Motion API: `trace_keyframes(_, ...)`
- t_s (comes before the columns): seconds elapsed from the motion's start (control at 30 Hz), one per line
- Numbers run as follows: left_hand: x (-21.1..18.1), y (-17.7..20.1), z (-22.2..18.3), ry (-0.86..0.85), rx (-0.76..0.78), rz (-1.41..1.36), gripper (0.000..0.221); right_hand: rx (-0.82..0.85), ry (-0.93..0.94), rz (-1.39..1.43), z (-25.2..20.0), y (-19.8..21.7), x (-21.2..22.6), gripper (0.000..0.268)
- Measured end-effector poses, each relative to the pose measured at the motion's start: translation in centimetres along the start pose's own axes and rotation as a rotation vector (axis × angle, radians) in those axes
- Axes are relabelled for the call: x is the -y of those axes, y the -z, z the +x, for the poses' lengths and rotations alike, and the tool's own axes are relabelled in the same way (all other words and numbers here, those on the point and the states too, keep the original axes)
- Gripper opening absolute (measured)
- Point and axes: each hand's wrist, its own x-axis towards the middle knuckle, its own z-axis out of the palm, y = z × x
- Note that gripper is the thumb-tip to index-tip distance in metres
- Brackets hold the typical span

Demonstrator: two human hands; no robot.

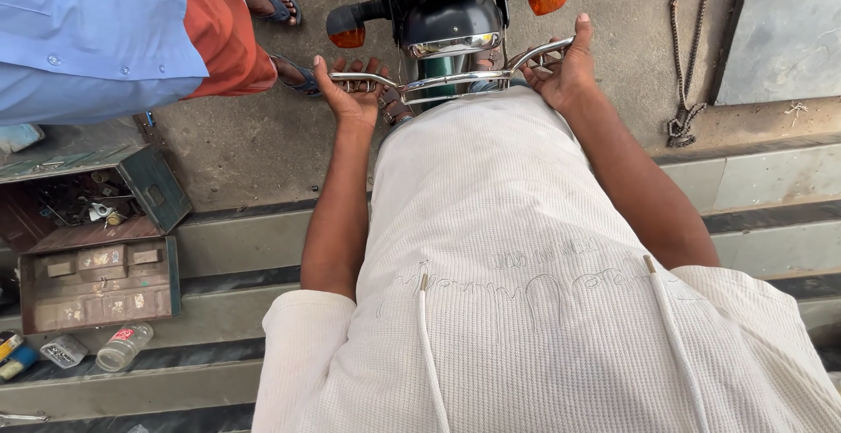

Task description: Repairing or adjusting a motorcycle's front crash guard using pliers and a hammer.

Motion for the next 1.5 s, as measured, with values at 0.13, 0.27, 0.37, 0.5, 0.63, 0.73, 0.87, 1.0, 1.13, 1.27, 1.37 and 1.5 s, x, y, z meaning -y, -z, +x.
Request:
trace_keyframes(0.13,-0.2,-0.4,-0.2,0.029,-0.084,-0.020,0.093,-0.008,-0.025,0.028,-0.6,-0.3,0.2,0.095)
trace_keyframes(0.27,0.0,-1.6,-0.5,0.018,-0.189,-0.058,0.075,-0.060,-0.001,0.074,0.9,0.0,0.3,0.093)
trace_keyframes(0.37,0.0,-2.2,-0.9,0.006,-0.263,-0.079,0.066,-0.057,0.006,0.095,2.3,0.5,-0.2,0.094)
trace_keyframes(0.5,0.1,-2.2,-0.4,-0.014,-0.334,-0.092,0.062,-0.069,0.007,0.094,2.3,0.5,-0.2,0.094)
trace_keyframes(0.63,-0.1,-2.4,-0.5,-0.023,-0.371,-0.030,0.064,-0.070,0.014,0.088,2.3,0.4,-0.2,0.098)
trace_keyframes(0.73,-0.3,-2.8,-0.9,-0.022,-0.381,0.026,0.066,-0.113,-0.013,0.070,1.1,-0.3,0.3,0.097)
trace_keyframes(0.87,-0.2,-2.1,-0.6,-0.036,-0.359,0.041,0.065,-0.118,-0.006,0.015,-0.2,-0.8,0.5,0.092)
trace_keyframes(1.0,-0.4,-2.0,-0.8,-0.017,-0.343,0.014,0.063,-0.124,-0.043,-0.009,-0.6,-0.9,0.8,0.090)
trace_keyframes(1.13,-0.4,-1.6,-0.3,-0.004,-0.323,-0.016,0.063,-0.086,-0.036,0.039,0.1,-0.3,0.4,0.090)
trace_keyframes(1.27,-0.3,-1.3,-0.7,0.001,-0.312,-0.027,0.062,-0.109,-0.045,0.014,-0.7,-0.3,0.4,0.089)
trace_keyframes(1.37,-0.5,-1.7,-1.1,0.004,-0.312,-0.047,0.059,-0.108,-0.048,0.004,-0.2,0.0,0.4,0.089)
trace_keyframes(1.5,-0.3,-1.9,-1.3,0.009,-0.297,-0.095,0.056,-0.117,-0.072,0.008,1.1,0.7,0.0,0.092)
